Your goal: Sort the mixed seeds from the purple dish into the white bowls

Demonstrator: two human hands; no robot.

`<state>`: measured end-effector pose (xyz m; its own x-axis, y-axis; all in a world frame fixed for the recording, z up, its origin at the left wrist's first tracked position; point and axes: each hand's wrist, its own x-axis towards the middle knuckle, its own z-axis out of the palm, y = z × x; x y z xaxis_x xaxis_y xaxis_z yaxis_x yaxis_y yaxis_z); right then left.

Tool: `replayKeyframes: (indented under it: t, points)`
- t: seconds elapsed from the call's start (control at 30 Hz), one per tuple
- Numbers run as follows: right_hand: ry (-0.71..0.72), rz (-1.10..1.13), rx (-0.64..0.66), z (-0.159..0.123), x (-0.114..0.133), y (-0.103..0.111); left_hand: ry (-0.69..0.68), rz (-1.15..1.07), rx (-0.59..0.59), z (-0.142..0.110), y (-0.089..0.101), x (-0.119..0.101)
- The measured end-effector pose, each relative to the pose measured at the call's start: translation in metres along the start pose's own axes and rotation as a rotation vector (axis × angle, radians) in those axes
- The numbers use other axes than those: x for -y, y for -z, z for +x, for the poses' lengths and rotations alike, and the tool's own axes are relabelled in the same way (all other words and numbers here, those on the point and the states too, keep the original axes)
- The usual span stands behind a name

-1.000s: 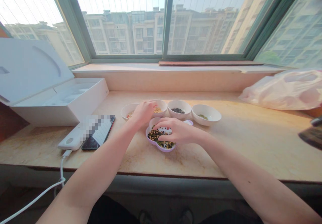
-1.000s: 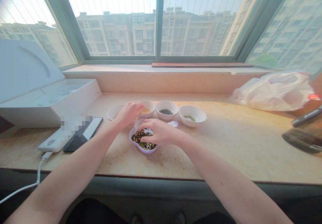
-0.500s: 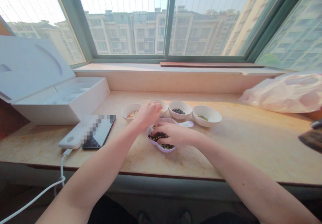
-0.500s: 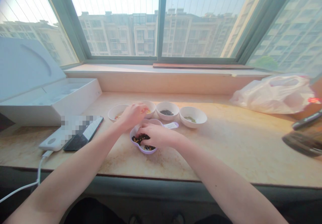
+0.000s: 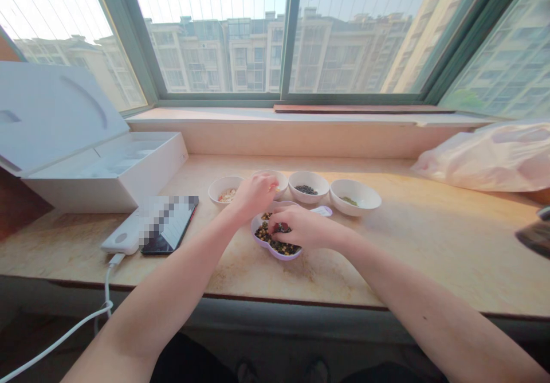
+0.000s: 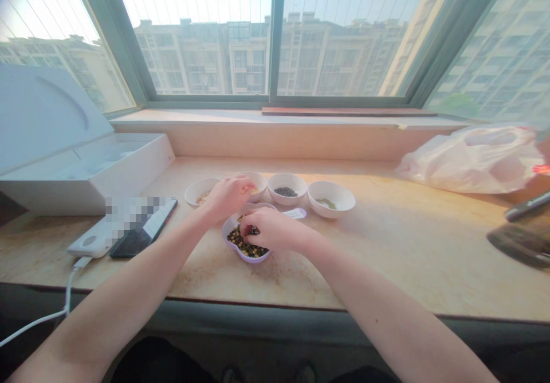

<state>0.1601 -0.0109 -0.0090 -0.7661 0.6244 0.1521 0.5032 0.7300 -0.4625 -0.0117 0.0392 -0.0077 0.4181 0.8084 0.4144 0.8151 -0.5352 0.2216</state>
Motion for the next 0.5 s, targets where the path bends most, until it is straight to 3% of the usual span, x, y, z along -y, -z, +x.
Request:
replayKeyframes:
  t: [0.5]
  points:
    - [0.007,-0.057,-0.029,-0.0025,0.004,0.0058,0.123,-0.089,-0.044,-0.0007,0.0027,-0.0011]
